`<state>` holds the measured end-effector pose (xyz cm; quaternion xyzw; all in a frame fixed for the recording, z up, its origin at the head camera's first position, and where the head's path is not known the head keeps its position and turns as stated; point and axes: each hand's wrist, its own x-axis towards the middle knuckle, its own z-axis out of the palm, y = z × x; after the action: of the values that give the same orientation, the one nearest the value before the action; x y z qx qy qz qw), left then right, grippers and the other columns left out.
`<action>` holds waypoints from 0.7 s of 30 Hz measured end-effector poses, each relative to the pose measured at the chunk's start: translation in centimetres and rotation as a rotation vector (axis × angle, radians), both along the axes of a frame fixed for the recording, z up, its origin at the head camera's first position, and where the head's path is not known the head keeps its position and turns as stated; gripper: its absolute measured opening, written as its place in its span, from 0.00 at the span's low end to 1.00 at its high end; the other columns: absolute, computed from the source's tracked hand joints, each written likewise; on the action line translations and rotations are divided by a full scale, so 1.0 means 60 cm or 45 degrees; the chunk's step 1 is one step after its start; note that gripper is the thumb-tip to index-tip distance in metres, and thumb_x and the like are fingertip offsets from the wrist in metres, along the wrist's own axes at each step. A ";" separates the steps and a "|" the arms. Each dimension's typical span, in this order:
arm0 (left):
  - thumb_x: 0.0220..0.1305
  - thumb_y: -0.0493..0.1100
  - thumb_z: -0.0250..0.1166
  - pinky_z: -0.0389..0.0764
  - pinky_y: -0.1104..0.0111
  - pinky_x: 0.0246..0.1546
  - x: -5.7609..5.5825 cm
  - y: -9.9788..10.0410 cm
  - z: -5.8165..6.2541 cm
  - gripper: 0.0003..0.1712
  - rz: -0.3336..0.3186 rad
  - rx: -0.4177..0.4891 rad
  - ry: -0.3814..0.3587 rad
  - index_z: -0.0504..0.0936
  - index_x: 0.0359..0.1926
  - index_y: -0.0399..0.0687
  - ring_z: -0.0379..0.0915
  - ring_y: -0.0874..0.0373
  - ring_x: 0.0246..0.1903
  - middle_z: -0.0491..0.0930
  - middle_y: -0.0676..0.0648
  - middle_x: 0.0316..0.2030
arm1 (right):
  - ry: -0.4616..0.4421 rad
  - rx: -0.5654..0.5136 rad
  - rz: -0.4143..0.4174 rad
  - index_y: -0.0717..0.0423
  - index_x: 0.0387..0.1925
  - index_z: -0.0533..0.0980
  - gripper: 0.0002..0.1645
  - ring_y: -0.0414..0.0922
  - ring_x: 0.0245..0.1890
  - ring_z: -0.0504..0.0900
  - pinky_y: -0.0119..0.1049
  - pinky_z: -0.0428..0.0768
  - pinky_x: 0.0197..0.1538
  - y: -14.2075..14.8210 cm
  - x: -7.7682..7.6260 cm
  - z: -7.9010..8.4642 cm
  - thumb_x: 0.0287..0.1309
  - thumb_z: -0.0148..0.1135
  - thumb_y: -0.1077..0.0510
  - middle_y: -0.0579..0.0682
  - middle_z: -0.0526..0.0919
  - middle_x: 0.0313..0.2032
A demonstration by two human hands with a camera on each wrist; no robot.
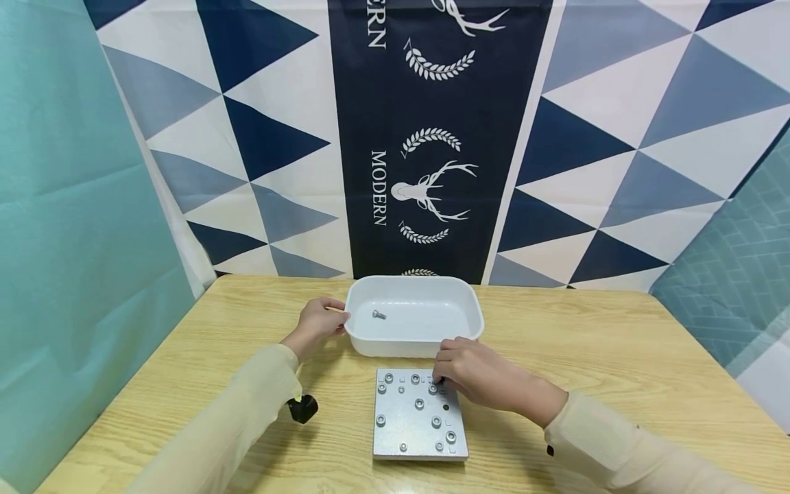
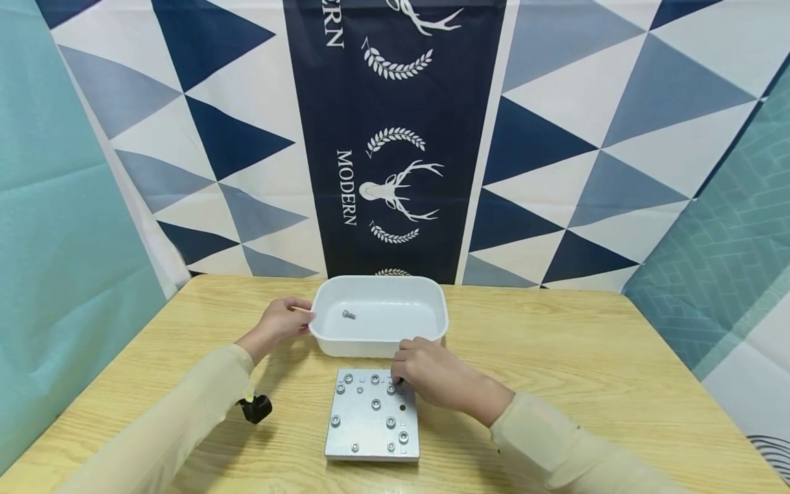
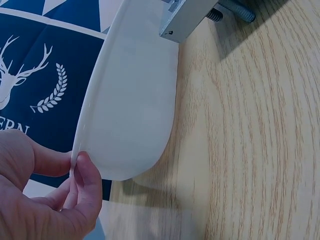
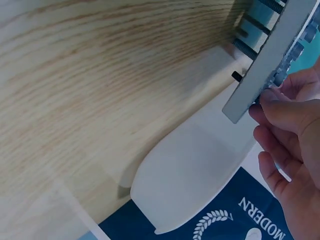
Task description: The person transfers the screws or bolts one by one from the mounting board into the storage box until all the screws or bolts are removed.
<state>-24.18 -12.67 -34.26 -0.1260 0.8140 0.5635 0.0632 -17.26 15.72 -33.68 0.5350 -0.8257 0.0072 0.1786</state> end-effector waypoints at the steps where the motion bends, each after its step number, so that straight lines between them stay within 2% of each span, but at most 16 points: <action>1: 0.63 0.35 0.61 0.86 0.67 0.43 -0.001 0.000 0.000 0.16 0.000 0.000 -0.002 0.77 0.52 0.35 0.77 0.60 0.31 0.78 0.40 0.41 | 0.002 -0.006 -0.007 0.48 0.30 0.83 0.08 0.36 0.34 0.77 0.29 0.78 0.40 0.000 0.000 -0.001 0.44 0.73 0.61 0.38 0.84 0.28; 7: 0.64 0.36 0.60 0.85 0.64 0.46 -0.001 0.002 0.002 0.16 0.005 0.003 -0.011 0.76 0.53 0.36 0.77 0.59 0.31 0.78 0.39 0.42 | 0.006 -0.029 -0.032 0.50 0.29 0.82 0.08 0.37 0.34 0.76 0.29 0.79 0.40 -0.003 0.000 -0.004 0.44 0.72 0.63 0.40 0.82 0.28; 13: 0.63 0.35 0.61 0.86 0.66 0.44 -0.001 0.002 0.004 0.17 0.007 0.002 -0.015 0.76 0.53 0.35 0.76 0.59 0.32 0.77 0.39 0.42 | 0.029 -0.028 -0.029 0.50 0.28 0.80 0.07 0.37 0.33 0.76 0.29 0.79 0.40 -0.003 -0.001 -0.008 0.45 0.72 0.62 0.40 0.81 0.28; 21: 0.64 0.35 0.60 0.85 0.63 0.48 0.001 0.003 0.005 0.16 0.017 -0.007 -0.027 0.76 0.53 0.36 0.76 0.59 0.32 0.77 0.39 0.43 | 0.031 -0.028 -0.026 0.51 0.28 0.80 0.07 0.37 0.33 0.75 0.29 0.79 0.39 -0.005 0.000 -0.008 0.46 0.71 0.63 0.41 0.80 0.27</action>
<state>-24.10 -12.50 -33.97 -0.1375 0.8139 0.5604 0.0675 -17.23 15.40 -34.16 0.5245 -0.8288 0.0078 0.1947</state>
